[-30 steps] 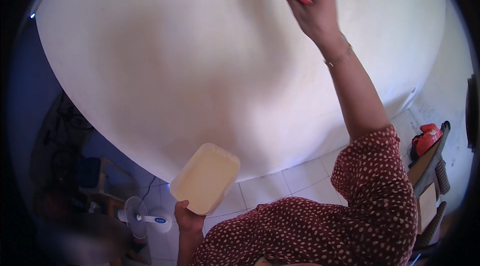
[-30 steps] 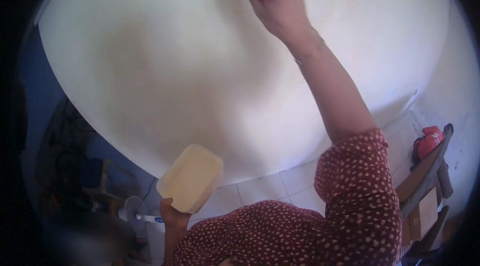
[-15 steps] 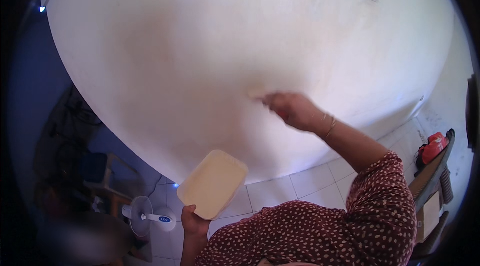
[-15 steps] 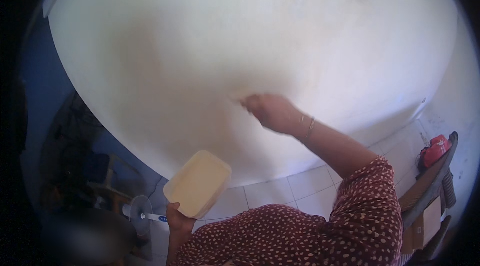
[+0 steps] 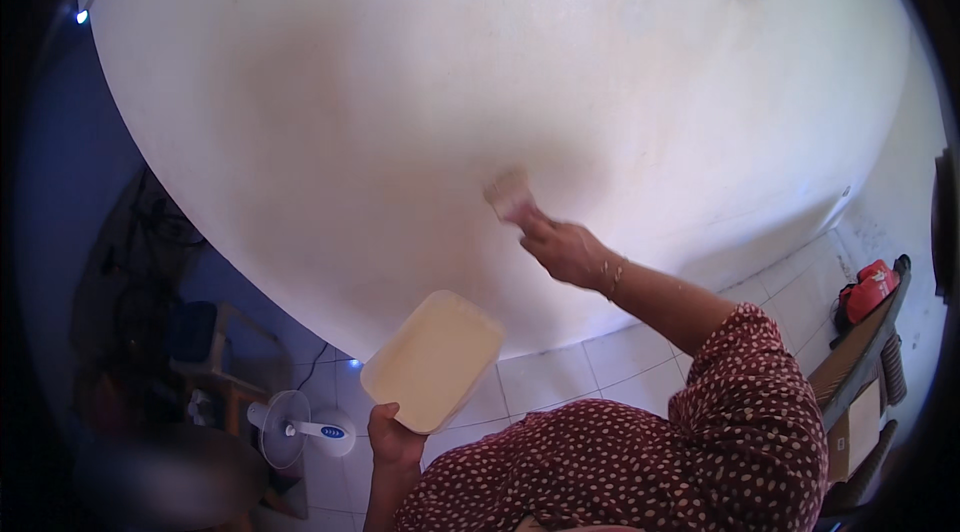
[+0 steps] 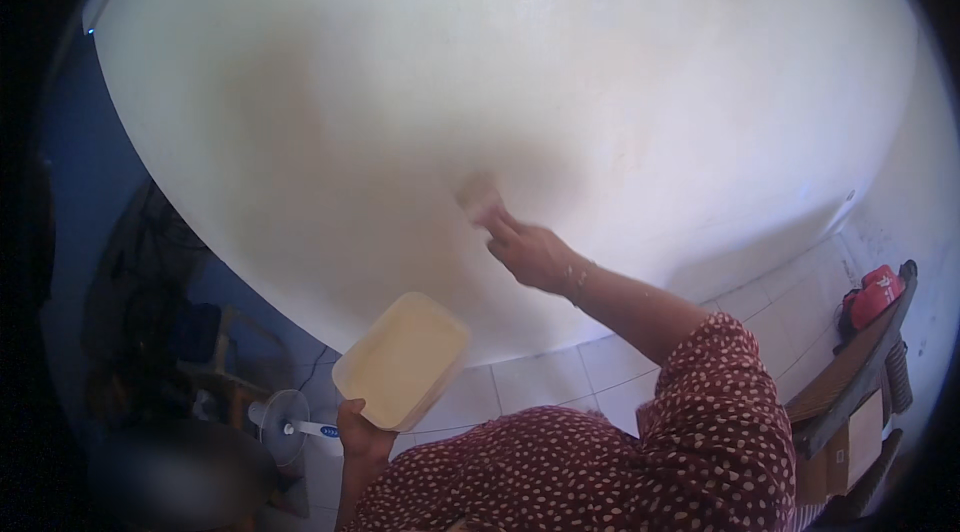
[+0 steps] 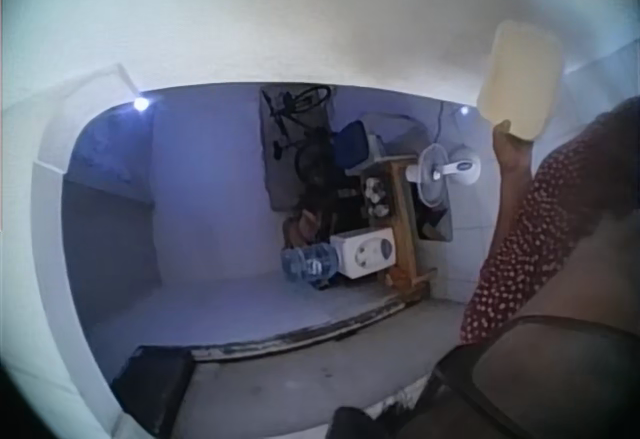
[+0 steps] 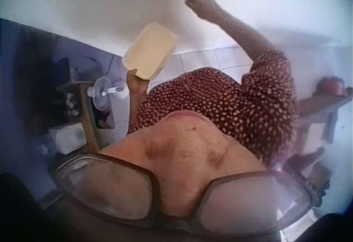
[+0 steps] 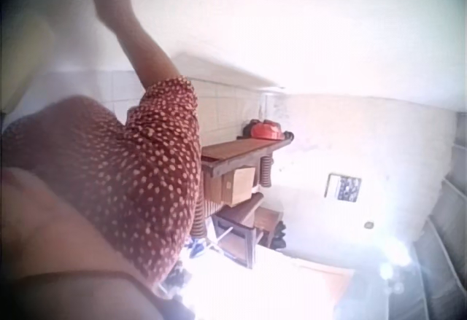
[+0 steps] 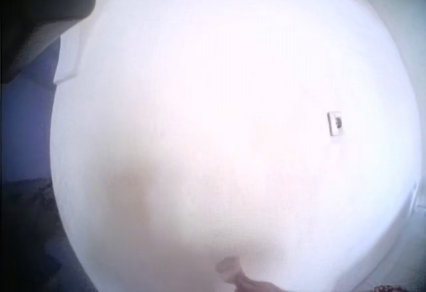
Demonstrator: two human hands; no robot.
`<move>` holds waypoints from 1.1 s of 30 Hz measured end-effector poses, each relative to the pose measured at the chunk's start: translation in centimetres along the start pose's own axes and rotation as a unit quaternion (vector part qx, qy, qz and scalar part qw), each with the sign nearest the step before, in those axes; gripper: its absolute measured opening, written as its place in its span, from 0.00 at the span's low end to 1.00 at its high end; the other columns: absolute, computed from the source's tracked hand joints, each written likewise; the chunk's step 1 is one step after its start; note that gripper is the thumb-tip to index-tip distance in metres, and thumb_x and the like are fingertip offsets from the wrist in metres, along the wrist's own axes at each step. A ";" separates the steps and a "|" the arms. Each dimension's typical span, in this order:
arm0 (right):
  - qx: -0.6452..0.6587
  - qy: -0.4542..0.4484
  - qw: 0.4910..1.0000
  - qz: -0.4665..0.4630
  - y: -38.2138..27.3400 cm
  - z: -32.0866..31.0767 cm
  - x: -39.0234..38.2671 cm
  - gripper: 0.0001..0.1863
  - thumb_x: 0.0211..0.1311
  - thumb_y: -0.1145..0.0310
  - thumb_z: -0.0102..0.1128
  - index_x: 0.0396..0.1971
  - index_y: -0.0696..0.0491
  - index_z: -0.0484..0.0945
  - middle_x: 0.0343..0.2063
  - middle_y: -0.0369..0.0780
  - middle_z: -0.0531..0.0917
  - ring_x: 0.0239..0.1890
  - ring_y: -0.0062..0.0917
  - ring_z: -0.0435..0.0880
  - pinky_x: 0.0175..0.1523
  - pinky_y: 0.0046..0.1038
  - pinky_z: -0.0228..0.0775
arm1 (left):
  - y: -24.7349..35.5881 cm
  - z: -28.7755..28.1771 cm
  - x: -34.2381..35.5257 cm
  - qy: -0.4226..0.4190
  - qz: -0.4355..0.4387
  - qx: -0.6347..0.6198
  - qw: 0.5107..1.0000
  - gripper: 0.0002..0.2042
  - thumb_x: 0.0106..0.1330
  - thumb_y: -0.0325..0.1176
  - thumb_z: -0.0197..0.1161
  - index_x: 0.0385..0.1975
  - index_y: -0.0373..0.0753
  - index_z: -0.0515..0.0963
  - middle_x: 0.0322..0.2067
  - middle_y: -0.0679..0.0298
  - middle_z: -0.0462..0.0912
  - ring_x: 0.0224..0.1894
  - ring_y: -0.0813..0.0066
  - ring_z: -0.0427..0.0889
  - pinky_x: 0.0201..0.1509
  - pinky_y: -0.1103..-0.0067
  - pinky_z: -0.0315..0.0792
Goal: The person holds a container of paint, dips a paintbrush into it, and applies paint to the wall using the paintbrush.
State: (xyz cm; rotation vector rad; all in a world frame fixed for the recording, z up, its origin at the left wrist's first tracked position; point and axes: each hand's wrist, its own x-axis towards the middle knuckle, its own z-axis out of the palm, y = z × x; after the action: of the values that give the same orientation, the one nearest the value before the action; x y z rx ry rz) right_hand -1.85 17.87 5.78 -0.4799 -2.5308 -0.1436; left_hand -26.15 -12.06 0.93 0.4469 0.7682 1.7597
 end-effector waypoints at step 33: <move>0.241 0.464 0.842 0.137 5.7 -21.3 1.3 0.03 0.59 0.81 0.62 0.33 0.60 0.82 0.32 0.36 0.86 0.33 0.13 0.80 0.41 0.18 0.73 | -1.5 3.9 3.0 -0.009 0.010 0.030 0.999 0.37 0.54 0.38 0.57 0.67 0.34 0.59 0.61 0.53 0.71 0.63 0.56 0.72 0.65 0.61 0.69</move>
State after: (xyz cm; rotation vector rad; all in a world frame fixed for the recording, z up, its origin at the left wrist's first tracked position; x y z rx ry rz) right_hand 9.92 19.28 24.37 -0.4144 -1.4434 0.3028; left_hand -23.54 -7.91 2.43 0.5109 0.8075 1.7535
